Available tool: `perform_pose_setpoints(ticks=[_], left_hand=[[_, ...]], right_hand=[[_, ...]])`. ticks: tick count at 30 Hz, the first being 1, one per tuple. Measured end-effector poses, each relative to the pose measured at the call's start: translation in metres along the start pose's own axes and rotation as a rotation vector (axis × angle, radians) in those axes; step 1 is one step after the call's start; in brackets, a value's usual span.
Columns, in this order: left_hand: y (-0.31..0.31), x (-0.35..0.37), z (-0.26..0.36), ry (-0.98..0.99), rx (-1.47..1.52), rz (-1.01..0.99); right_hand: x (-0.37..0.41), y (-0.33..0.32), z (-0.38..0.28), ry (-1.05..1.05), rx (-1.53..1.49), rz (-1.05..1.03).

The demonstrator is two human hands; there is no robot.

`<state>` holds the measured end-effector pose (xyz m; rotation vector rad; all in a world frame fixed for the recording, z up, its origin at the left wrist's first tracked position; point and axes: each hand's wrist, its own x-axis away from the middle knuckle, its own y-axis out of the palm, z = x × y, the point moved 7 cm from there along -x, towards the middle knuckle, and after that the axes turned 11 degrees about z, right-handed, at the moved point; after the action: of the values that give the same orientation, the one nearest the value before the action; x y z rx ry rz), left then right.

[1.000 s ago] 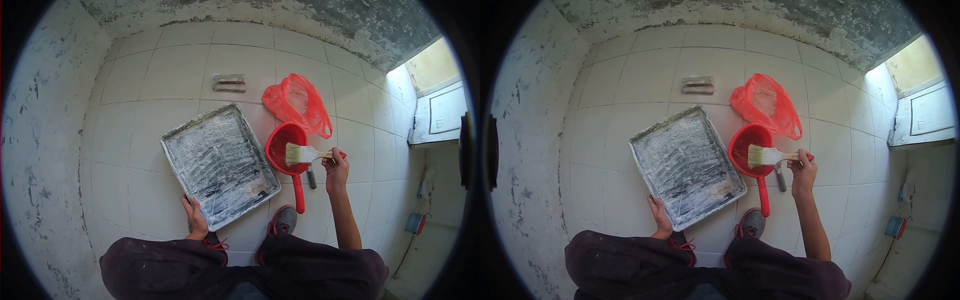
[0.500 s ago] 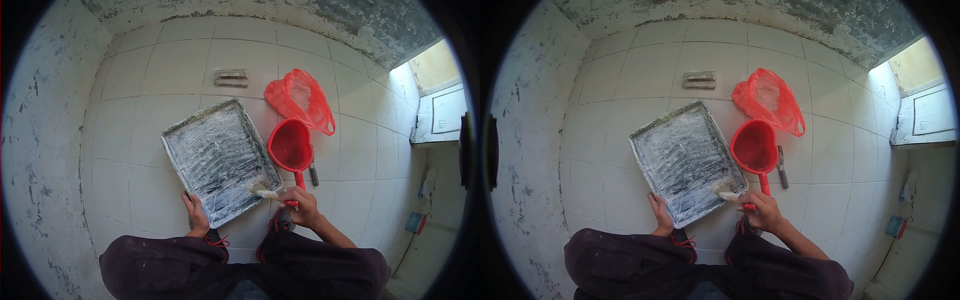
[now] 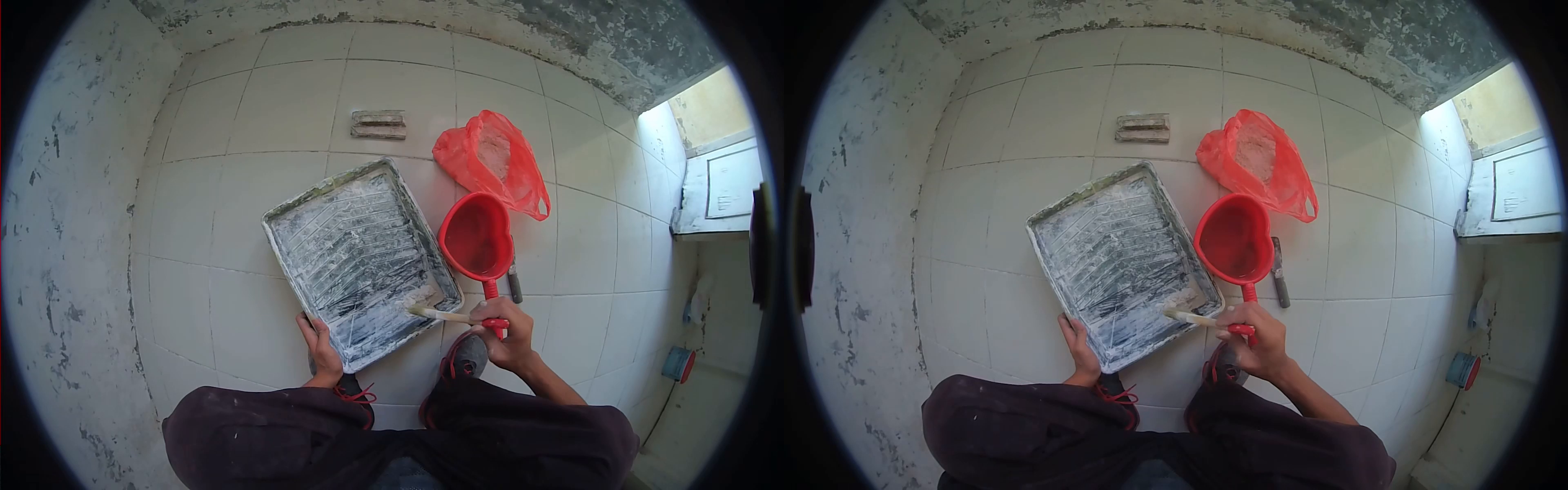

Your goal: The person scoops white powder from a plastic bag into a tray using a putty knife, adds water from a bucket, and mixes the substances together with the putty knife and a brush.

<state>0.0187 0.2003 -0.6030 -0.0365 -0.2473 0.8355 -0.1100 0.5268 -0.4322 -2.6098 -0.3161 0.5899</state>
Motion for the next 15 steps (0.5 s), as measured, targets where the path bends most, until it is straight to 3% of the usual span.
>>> perform_pose_setpoints(ticks=[2,5,8,11,15], left_hand=[[-0.001,0.0,0.001,0.013,0.004,0.002],[-0.002,-0.002,-0.006,-0.025,0.003,-0.013],[0.0,-0.002,0.003,-0.005,0.009,-0.005],[0.003,-0.002,0.017,-0.01,-0.065,-0.027],[0.001,-0.003,0.01,0.015,-0.056,-0.018]], right_hand=[[0.002,-0.022,0.026,0.39,-0.33,0.328],[-0.013,-0.059,0.043,0.493,-0.322,0.594],[-0.025,-0.067,0.067,0.47,-0.222,0.614],[-0.028,-0.051,0.091,0.462,-0.114,0.504],[-0.031,-0.042,0.098,0.584,-0.065,0.427]])
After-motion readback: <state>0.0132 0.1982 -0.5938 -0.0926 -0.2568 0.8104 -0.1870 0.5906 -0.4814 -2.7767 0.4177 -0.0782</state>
